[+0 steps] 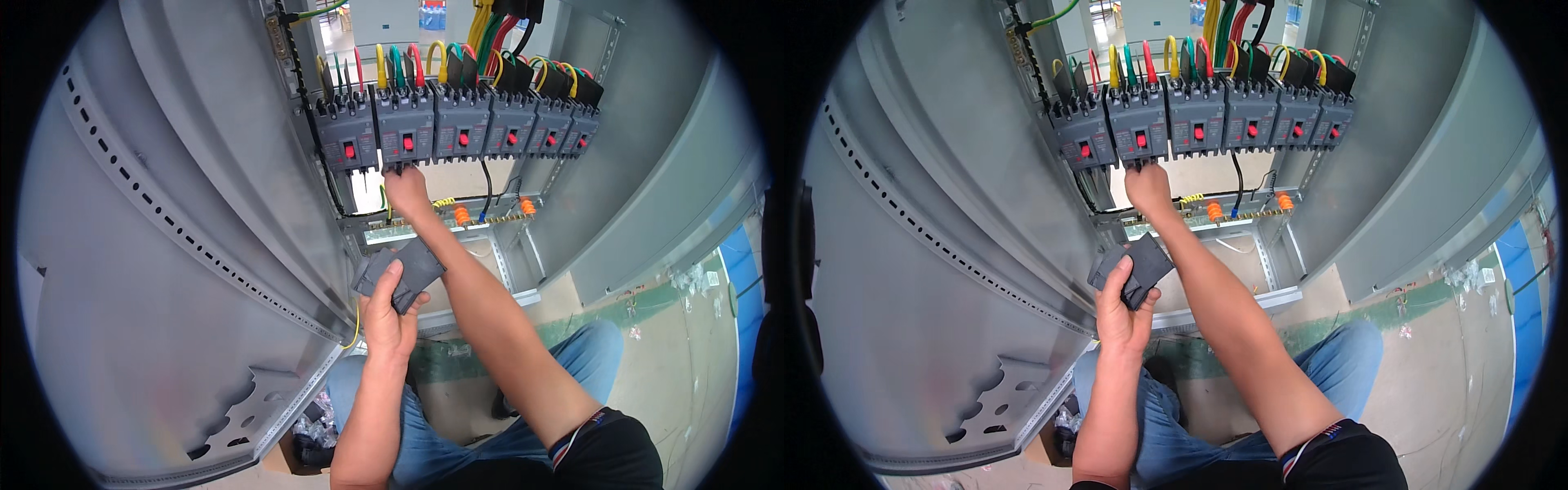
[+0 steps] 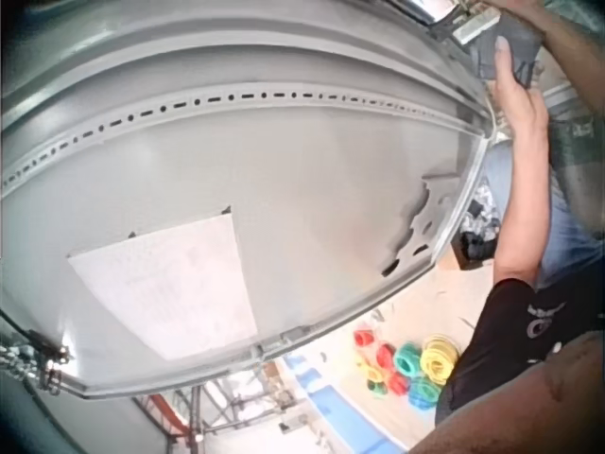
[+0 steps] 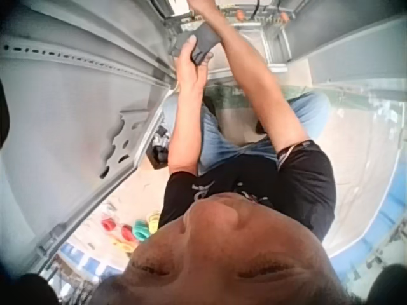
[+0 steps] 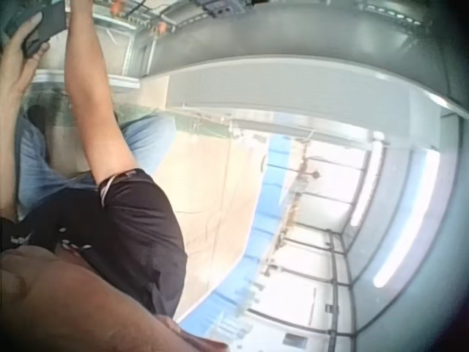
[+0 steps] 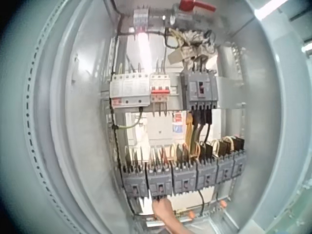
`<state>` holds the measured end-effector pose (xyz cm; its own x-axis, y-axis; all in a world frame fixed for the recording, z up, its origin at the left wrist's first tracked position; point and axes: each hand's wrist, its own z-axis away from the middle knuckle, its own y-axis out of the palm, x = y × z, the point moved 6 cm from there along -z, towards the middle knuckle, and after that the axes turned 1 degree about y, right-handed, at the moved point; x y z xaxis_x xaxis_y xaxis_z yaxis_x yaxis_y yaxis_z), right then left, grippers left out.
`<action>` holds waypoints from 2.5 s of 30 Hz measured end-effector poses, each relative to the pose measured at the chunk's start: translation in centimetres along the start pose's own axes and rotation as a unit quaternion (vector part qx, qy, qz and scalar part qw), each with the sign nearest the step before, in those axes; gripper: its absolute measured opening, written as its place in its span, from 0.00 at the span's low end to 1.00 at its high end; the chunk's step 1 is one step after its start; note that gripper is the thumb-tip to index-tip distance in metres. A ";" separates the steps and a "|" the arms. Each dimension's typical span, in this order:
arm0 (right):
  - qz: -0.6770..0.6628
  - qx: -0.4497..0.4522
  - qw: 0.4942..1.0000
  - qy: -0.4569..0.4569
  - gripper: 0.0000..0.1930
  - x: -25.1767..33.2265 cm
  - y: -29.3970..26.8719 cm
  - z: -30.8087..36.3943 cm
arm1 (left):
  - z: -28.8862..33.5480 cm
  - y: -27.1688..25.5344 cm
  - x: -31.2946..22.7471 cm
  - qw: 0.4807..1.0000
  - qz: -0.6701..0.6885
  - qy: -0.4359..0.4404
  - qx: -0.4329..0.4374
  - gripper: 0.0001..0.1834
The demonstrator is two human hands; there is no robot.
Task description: The person installs black wire organizers onto the top of circuit breakers inside an electrical panel. They repeatedly pick up organizers, place them over the breakers, and adjust them to fit.
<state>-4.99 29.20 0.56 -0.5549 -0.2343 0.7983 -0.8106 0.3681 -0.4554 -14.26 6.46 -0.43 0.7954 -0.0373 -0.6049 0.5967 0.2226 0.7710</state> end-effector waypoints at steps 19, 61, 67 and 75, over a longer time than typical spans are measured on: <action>-0.347 0.399 0.826 0.193 0.31 -0.5 -8.9 10.4 | -0.6 -1.0 0.3 0.999 0.000 0.026 -0.037 0.18; -0.264 0.021 0.964 -0.015 0.17 1.4 -6.1 6.6 | -0.8 -0.5 1.5 0.998 -0.062 0.000 -0.017 0.16; -0.203 0.022 0.979 0.020 0.14 1.3 -5.5 5.8 | -1.0 -0.8 1.0 0.999 -0.053 0.001 -0.011 0.15; -0.049 -0.039 0.997 -0.040 0.15 0.5 -4.9 2.8 | -1.1 -0.6 0.8 0.998 -0.056 -0.003 -0.006 0.15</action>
<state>-1.80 24.74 2.08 -0.4888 -0.3419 0.8026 -0.8467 0.4076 -0.3420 -14.13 7.32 -1.60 0.7246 -0.0689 -0.6857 0.6805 0.2287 0.6961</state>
